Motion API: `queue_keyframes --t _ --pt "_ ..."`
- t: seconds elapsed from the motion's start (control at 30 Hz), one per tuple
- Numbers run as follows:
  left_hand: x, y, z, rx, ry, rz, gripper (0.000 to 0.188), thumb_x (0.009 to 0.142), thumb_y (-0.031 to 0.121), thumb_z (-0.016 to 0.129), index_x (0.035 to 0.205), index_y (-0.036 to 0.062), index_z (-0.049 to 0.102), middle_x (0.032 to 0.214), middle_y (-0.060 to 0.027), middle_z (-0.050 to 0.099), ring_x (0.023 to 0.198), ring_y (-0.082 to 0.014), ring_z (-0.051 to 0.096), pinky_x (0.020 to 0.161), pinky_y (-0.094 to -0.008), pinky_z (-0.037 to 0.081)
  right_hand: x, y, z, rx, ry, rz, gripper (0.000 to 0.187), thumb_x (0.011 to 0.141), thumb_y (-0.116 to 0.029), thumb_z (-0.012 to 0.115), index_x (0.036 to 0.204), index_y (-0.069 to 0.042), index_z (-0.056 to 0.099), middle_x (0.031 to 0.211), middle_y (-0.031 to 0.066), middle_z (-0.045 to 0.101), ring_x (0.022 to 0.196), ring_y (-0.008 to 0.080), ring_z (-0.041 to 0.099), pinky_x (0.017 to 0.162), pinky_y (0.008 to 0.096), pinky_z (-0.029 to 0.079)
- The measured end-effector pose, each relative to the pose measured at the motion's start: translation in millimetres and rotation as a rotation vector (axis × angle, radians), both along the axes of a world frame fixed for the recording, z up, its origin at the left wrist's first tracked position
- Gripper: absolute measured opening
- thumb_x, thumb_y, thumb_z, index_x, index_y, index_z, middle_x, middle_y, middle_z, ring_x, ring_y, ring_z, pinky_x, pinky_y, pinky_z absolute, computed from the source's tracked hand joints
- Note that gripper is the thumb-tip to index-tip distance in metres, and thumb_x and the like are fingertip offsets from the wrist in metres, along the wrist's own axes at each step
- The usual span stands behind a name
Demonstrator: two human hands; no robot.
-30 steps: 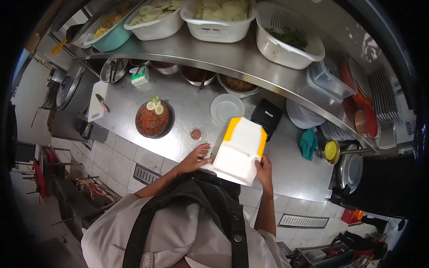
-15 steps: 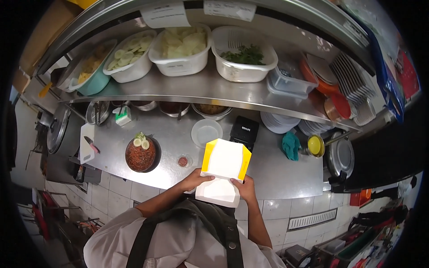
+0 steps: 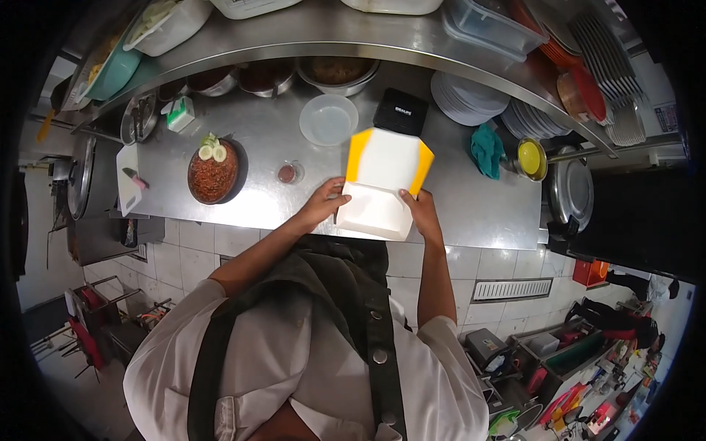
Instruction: Assembling a meal box with rice, fried tofu, and vegetable garnish.
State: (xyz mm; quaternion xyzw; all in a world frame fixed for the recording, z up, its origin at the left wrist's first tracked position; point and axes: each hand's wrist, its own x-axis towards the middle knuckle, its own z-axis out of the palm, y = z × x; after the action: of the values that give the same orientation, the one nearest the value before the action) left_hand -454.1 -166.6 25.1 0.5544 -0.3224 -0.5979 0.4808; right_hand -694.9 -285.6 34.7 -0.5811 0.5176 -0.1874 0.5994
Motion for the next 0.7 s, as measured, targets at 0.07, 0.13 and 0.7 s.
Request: queue_keyframes --t 0.07,0.13,0.7 --pt "-0.3 -2.2 12.6 -0.036 -0.083 0.013 0.051 0.088 0.017 0.063 0.130 -0.0008 0.041 0.117 -0.0143 0.055 0.107 -0.0225 0.055 0.091 -0.0342 0.045 9.3 7.7 4.1 0.129 -0.194 -0.053 0.024 0.088 -0.017 0.063 0.099 0.004 0.063 0.086 0.0086 0.066 0.074 0.0118 0.060 0.069 0.0272 0.048" --pt "4.7 -7.8 24.1 -0.053 -0.061 -0.024 0.050 0.088 0.016 0.063 0.129 -0.0014 0.042 0.115 -0.0137 0.056 0.104 -0.0213 0.056 0.090 -0.0334 0.046 15.1 16.2 2.1 0.136 -0.191 -0.014 0.027 0.086 -0.011 0.065 0.108 0.004 0.059 0.088 0.0083 0.066 0.074 0.0112 0.060 0.071 0.0271 0.049" --pt "1.9 -1.8 31.0 0.034 0.336 0.059 0.081 0.085 0.006 0.064 0.142 -0.0030 0.007 0.118 -0.0188 0.055 0.105 -0.0241 0.059 0.091 -0.0328 0.047 8.2 38.8 16.0 -0.553 -0.015 0.155 0.041 0.075 -0.013 0.075 0.114 -0.010 0.066 0.097 0.0129 0.062 0.086 0.0252 0.060 0.077 0.0324 0.048"
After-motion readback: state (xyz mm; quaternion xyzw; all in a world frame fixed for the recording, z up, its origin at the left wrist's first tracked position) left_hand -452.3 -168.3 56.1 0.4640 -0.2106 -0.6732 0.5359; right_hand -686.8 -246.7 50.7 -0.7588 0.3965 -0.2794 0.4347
